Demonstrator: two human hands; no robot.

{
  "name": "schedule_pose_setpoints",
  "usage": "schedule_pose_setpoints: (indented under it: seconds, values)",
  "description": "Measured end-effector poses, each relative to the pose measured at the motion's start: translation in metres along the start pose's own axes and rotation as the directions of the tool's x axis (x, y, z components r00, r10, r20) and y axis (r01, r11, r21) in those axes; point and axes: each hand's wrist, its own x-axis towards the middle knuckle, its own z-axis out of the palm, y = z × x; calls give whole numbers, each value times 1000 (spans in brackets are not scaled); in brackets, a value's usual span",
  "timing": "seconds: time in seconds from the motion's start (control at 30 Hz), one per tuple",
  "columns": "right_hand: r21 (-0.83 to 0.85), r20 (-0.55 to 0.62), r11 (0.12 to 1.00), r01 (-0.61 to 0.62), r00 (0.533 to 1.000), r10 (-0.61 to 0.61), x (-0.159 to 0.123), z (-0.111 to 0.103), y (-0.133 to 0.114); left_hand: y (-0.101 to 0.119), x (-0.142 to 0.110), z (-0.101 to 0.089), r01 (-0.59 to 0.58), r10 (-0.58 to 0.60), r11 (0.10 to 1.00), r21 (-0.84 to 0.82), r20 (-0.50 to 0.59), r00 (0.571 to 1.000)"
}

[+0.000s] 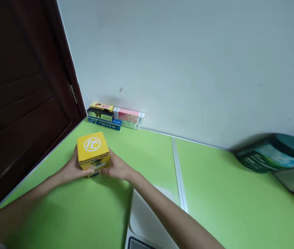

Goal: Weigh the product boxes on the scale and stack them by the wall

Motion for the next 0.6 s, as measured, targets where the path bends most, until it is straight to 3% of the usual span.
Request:
schedule_pose_setpoints:
  seconds: [0.17,0.33,0.43,0.6]
  values:
    - [-253,-101,963,90,988,-119,-65,-14,-37,34,-20,27,-129,123,988,82,76,989]
    - [-306,-241,949,-78,971,2,-153,-35,-74,76,-41,66,-178,178,984,-19,240,954]
    - [-324,-316,936,-137,948,29,-196,-36,-78,91,-48,95,-193,192,981,-33,342,920]
    - [-348,-390,922,-173,920,26,-238,-38,-56,90,-51,132,-219,172,972,89,370,913]
